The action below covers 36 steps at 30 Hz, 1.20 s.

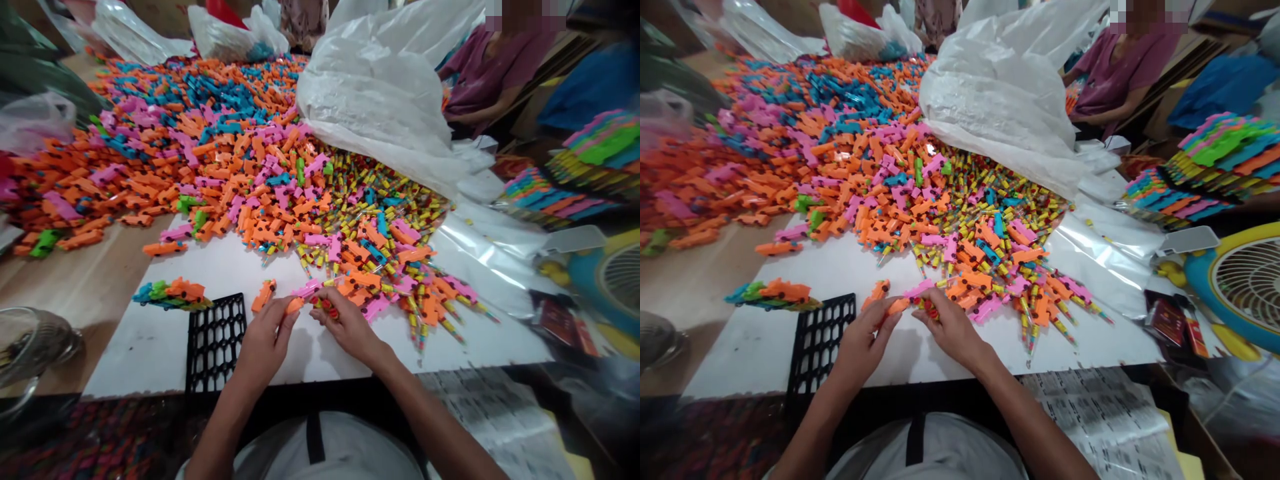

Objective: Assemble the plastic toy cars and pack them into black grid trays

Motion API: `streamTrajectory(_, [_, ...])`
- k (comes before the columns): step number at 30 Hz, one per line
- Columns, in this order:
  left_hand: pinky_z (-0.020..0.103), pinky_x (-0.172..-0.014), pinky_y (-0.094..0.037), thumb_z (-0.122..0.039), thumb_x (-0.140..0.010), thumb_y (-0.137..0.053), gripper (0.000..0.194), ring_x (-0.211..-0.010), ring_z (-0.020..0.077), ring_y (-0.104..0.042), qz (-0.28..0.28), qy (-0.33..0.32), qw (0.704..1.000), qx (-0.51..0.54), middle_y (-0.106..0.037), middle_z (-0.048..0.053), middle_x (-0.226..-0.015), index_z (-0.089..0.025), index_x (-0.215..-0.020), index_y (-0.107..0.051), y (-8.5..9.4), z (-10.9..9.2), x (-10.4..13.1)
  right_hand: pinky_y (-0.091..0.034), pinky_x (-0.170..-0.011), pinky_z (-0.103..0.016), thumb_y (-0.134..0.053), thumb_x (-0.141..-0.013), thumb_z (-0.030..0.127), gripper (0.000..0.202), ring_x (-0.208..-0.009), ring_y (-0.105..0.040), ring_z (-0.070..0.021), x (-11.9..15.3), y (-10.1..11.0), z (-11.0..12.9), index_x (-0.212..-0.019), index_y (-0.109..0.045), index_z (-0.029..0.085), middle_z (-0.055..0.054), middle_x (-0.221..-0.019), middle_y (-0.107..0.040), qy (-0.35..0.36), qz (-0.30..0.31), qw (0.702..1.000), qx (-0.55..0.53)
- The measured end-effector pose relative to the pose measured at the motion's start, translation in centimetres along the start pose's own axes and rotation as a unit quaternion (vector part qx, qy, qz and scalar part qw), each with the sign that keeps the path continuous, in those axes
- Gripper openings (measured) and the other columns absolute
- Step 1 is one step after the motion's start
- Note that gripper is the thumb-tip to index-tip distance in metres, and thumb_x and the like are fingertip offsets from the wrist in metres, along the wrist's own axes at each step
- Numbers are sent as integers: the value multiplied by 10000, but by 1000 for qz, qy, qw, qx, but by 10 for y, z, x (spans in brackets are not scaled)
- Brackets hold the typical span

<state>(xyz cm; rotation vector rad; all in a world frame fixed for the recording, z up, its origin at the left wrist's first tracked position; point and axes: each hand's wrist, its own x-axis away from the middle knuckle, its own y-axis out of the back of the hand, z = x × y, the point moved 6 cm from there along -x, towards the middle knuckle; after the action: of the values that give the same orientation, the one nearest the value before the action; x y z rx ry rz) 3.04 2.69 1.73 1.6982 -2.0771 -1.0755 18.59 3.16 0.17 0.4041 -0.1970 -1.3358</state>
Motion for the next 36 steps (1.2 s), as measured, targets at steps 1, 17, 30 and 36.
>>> streamTrajectory(1, [308,-919,-495,-280,-944,-451,241,-1040,182,-624,5,-1,1000,7,-677,73,-1071,-205,-1136,-574,1,-1,1,-502,-781,-325,-542,-929,322,162,-868,-615,-187,1,3,3,-1052,-586,226,-47,-942,-646,42,-3,998,37])
streamTrajectory(17, [304,-798,-490,-278,-966,-398,250,-912,183,-610,48,-26,998,-18,-654,67,-956,-176,-1109,-577,-3,-10,2,-519,-913,-360,-504,-911,102,325,-1057,-614,-207,4,5,6,-1193,-607,228,-82,-1077,-684,153,23,979,133])
streamTrajectory(30, [292,-716,-483,-350,-955,-399,291,-803,186,-635,35,19,999,-25,-689,54,-864,-170,-1006,-621,-9,-1,7,-442,-659,-285,-396,-903,39,326,-793,-576,-186,7,-1,10,-1079,-633,176,-71,-844,-663,245,47,923,294])
streamTrajectory(36, [307,-724,-462,-395,-929,-376,329,-805,198,-641,99,104,990,1,-699,52,-853,-193,-940,-636,-19,8,12,-344,-623,-290,-417,-898,38,255,-697,-489,-170,16,-9,6,-980,-620,168,-31,-758,-599,255,100,883,381])
